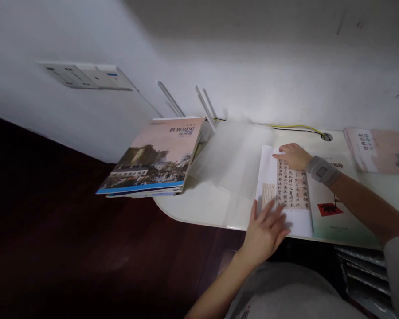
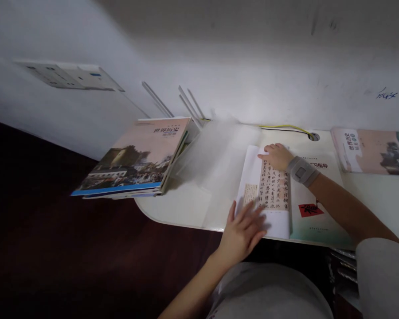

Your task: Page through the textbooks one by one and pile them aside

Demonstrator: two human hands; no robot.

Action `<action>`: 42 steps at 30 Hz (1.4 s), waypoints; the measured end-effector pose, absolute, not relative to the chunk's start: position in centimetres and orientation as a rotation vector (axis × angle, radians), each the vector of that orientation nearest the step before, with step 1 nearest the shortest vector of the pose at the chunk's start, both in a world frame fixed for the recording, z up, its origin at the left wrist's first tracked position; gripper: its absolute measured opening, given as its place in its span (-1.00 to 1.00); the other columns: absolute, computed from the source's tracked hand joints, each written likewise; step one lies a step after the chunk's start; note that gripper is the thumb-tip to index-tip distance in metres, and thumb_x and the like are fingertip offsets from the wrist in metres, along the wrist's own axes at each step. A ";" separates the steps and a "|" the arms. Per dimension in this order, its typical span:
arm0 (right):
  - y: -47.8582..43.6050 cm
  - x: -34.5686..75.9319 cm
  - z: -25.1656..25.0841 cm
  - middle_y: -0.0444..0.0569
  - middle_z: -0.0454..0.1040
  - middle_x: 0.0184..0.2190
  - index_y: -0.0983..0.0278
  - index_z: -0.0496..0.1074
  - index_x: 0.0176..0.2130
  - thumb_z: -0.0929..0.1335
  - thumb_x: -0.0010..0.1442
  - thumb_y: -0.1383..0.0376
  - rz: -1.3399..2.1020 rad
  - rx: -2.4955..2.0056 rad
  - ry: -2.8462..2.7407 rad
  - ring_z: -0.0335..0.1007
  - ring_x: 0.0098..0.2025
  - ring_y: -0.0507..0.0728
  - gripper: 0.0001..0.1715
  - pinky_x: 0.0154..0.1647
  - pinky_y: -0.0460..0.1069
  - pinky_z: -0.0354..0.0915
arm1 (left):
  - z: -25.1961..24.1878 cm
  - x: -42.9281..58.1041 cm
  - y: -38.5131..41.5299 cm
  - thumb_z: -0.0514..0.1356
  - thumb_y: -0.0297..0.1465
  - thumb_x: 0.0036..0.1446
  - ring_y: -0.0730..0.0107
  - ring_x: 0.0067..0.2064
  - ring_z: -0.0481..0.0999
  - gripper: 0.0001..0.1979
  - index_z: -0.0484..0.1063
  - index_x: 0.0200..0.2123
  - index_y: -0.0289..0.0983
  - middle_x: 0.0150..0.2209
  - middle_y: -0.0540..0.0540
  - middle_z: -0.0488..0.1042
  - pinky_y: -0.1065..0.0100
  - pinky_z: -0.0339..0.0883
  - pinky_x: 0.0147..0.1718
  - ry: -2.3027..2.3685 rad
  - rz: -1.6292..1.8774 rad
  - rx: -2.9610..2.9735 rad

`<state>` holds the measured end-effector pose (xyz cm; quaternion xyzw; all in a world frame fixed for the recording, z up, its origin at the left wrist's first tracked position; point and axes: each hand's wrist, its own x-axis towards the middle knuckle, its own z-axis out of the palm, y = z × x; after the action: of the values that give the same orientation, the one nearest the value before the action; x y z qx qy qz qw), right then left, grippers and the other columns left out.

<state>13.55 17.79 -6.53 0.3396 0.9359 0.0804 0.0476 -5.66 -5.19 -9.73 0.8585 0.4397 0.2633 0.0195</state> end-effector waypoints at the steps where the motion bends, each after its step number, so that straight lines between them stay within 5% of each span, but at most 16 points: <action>1: 17.7 13.6 -6.6 0.17 0.36 0.06 0.13 0.27 0.22 0.15 0.22 0.41 0.249 1.038 2.855 0.27 0.00 0.28 -0.39 -0.03 0.14 0.08 | -9.6 -5.8 -4.3 0.08 -0.22 0.24 -0.02 0.29 0.14 -0.60 0.35 0.11 -0.19 0.19 -0.20 0.33 -0.25 -0.11 0.22 1.504 0.774 2.637; 4: 17.5 13.5 -6.6 0.16 0.36 0.04 0.11 0.25 0.23 0.12 0.22 0.43 0.226 1.068 2.868 0.25 0.02 0.29 -0.37 -0.03 0.13 0.08 | -9.6 -6.0 -1.0 0.06 -0.19 0.24 -0.19 0.30 0.06 -0.37 0.07 0.28 -0.39 0.27 -0.47 0.10 -0.25 0.05 0.14 1.894 0.594 2.480; 7: 17.1 12.9 -6.5 0.15 0.34 0.08 0.09 0.23 0.23 0.13 0.21 0.46 0.192 1.078 2.872 0.22 0.07 0.29 -0.34 0.02 0.14 0.05 | -10.0 -6.0 1.8 0.02 -0.11 0.24 -0.17 0.28 0.13 -0.27 -0.01 0.27 -0.55 0.23 -0.59 0.11 -0.15 0.10 0.14 1.938 0.430 2.435; 13: 16.5 11.8 -6.8 0.18 0.26 0.16 0.11 0.15 0.28 0.13 0.24 0.44 0.189 1.108 2.890 0.18 0.13 0.30 -0.35 0.10 0.19 0.00 | -10.6 -6.1 2.8 -0.09 -0.38 0.29 0.01 0.26 0.20 -0.46 -0.02 0.27 -0.56 0.21 -0.52 0.21 0.01 0.18 0.14 1.917 0.467 2.452; 17: 16.8 10.9 -7.1 0.24 0.28 0.14 0.16 0.18 0.26 0.14 0.32 0.12 0.158 1.317 2.870 0.19 0.13 0.35 -0.43 0.12 0.25 0.02 | -10.6 -5.7 2.3 -0.13 -0.47 0.28 -0.02 0.27 0.18 -0.51 0.05 0.24 -0.56 0.20 -0.52 0.22 -0.05 0.15 0.15 1.935 0.458 2.457; 20: 17.5 10.1 -7.4 0.25 0.12 0.26 0.13 0.15 0.28 0.15 0.25 -0.11 0.042 1.444 2.801 0.00 0.26 0.47 -0.27 0.17 0.39 -0.07 | -10.6 -5.3 2.0 -0.13 -0.44 0.30 -0.08 0.28 0.14 -0.52 0.08 0.25 -0.49 0.22 -0.50 0.18 -0.17 0.10 0.14 1.933 0.475 2.482; 25: 18.8 9.4 -8.0 0.19 -0.13 0.37 0.15 0.06 0.31 0.12 0.21 -0.19 -0.099 1.394 2.817 -0.29 0.37 0.46 -0.16 0.23 0.45 -0.23 | -11.0 -5.0 1.7 -0.13 -0.49 0.28 -0.09 0.30 0.09 -0.46 -0.04 0.32 -0.35 0.29 -0.44 0.07 -0.27 0.09 0.11 1.863 0.524 2.530; 37: 20.1 8.6 -8.2 0.11 -0.12 0.38 0.06 0.03 0.31 0.13 0.28 -0.06 -0.184 1.302 2.823 -0.28 0.38 0.40 -0.31 0.24 0.44 -0.18 | -11.0 -4.7 1.7 -0.12 -0.52 0.25 -0.03 0.29 0.13 -0.47 0.04 0.29 -0.34 0.30 -0.40 0.06 -0.32 0.05 0.10 1.841 0.427 2.612; 42: 18.6 10.8 -6.4 0.06 0.01 0.35 0.08 0.27 0.20 0.19 0.28 0.10 -0.157 1.074 2.935 -0.15 0.36 0.38 -0.48 0.24 0.42 -0.16 | -10.9 -5.0 1.9 -0.08 -0.48 0.27 -0.06 0.28 0.15 -0.53 0.15 0.24 -0.33 0.26 -0.39 0.15 -0.28 0.11 0.09 1.903 0.504 2.580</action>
<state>10.84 18.57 -6.44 0.3432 0.9379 -0.0502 0.0059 -4.95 1.92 -10.91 0.7940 0.5855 0.1550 -0.0517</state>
